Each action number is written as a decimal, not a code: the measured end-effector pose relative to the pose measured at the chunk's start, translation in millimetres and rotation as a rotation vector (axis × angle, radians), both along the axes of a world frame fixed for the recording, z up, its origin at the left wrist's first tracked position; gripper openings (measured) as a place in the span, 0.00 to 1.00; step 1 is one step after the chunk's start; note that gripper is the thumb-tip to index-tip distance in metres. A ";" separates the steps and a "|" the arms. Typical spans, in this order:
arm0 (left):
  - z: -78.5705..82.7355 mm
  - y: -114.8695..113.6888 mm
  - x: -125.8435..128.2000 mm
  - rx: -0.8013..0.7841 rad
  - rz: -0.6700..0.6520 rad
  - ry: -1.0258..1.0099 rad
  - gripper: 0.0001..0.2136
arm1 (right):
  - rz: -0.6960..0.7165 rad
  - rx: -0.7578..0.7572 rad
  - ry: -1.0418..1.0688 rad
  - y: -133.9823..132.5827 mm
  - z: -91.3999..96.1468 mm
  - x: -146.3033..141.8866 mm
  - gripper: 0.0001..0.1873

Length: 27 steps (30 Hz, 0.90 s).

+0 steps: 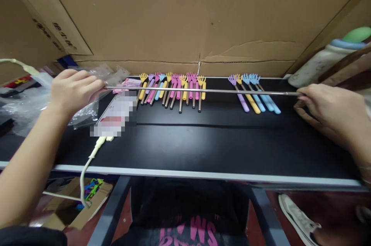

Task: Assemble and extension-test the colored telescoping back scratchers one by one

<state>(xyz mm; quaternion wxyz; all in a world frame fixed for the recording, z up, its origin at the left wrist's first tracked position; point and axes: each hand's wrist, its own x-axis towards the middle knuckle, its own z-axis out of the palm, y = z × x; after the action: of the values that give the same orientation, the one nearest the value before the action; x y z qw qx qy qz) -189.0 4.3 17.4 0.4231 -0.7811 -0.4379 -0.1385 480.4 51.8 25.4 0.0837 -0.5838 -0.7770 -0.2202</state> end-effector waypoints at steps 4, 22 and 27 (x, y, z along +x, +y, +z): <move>0.4 -2.3 3.0 -0.007 -0.020 -0.040 0.13 | -0.010 -0.006 0.017 -2.0 -3.4 -4.5 0.11; -3.1 2.3 8.3 -0.031 -0.061 -0.021 0.14 | -0.048 0.025 -0.067 -1.0 -9.6 -1.9 0.12; -1.7 10.4 7.6 0.034 -0.138 0.049 0.14 | -0.023 0.020 -0.113 4.8 -11.9 -7.6 0.13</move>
<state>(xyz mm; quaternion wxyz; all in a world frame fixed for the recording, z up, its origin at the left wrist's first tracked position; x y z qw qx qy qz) -181.5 14.7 15.7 0.4365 -0.8051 -0.3702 -0.1557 472.8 56.6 13.5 0.0430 -0.5787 -0.7714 -0.2613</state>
